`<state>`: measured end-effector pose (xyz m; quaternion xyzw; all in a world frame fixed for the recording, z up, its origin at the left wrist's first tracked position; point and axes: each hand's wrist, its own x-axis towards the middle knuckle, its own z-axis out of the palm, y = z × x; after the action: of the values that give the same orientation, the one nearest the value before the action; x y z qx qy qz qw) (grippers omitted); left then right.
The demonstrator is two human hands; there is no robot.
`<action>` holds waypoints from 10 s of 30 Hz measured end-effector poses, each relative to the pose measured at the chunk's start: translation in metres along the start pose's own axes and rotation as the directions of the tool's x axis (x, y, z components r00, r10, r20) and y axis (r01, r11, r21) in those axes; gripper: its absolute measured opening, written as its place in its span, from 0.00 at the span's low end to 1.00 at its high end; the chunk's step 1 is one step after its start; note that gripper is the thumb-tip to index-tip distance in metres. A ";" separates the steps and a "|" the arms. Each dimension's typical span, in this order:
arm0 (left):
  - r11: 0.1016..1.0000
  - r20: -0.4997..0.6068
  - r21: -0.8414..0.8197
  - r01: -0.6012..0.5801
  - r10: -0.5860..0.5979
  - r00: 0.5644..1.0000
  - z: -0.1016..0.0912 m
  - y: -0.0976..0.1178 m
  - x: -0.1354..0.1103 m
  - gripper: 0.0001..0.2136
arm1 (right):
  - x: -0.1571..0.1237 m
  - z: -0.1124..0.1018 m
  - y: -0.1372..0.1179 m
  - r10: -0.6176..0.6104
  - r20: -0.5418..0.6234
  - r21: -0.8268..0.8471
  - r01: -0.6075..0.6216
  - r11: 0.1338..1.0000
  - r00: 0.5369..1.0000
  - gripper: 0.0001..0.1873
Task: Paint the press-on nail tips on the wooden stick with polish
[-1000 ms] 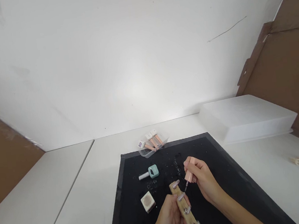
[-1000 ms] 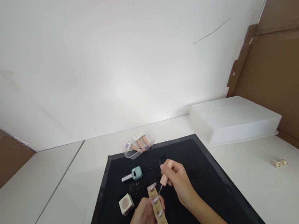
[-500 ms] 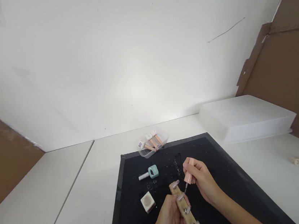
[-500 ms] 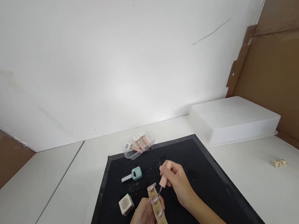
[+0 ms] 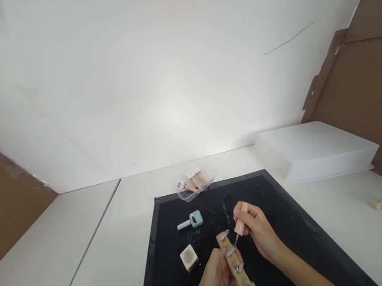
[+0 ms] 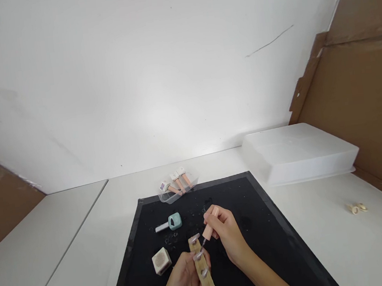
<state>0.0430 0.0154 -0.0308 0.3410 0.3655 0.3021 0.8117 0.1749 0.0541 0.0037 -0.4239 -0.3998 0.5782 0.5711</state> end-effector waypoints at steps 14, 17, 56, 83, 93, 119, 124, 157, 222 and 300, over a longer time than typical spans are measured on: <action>1.000 0.010 0.009 -0.009 0.009 1.000 -0.002 -0.002 0.001 0.18 | -0.002 -0.001 0.002 -0.031 0.054 0.007 0.030 1.000 0.998 0.10; 1.000 0.019 -0.003 -0.009 0.009 1.000 -0.003 -0.003 0.001 0.18 | -0.003 -0.002 0.004 -0.063 0.081 -0.017 0.064 0.998 0.995 0.09; 1.000 0.018 0.027 -0.003 0.002 1.000 0.000 0.001 0.000 0.20 | -0.009 -0.003 0.001 -0.303 0.235 -0.213 0.353 0.911 0.924 0.13; 1.000 -0.026 0.013 0.016 -0.016 1.000 0.000 0.002 0.001 0.20 | -0.008 -0.003 0.001 -0.418 0.238 -0.271 0.473 0.838 0.877 0.17; 0.999 -0.020 0.026 0.025 -0.024 0.999 -0.002 -0.002 0.001 0.21 | -0.008 -0.003 0.003 -0.444 0.157 -0.216 0.469 0.856 0.882 0.18; 1.000 0.019 0.010 0.003 -0.003 1.000 0.002 0.001 0.000 0.20 | -0.009 -0.002 -0.002 -0.238 0.221 -0.192 0.282 0.940 0.946 0.12; 1.000 0.013 0.009 -0.006 0.006 1.000 0.000 0.000 0.001 0.19 | -0.007 -0.002 -0.003 -0.297 0.165 -0.204 0.327 0.923 0.940 0.17; 1.000 0.017 0.006 0.005 -0.005 1.000 -0.002 -0.002 0.000 0.18 | -0.002 -0.002 0.000 -0.254 0.023 -0.182 0.254 0.950 0.967 0.15; 1.000 -0.023 0.025 0.019 -0.018 1.000 0.000 0.001 0.002 0.19 | -0.002 -0.004 0.006 -0.212 0.025 -0.156 0.214 0.964 0.977 0.19; 1.000 -0.003 -0.009 0.006 -0.007 1.000 -0.005 -0.004 0.003 0.19 | -0.008 0.000 -0.002 -0.034 0.284 -0.025 0.043 0.999 0.958 0.29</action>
<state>0.0418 0.0169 -0.0377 0.3354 0.3666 0.3018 0.8136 0.1754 0.0460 0.0062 -0.3375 -0.4945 0.6156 0.5124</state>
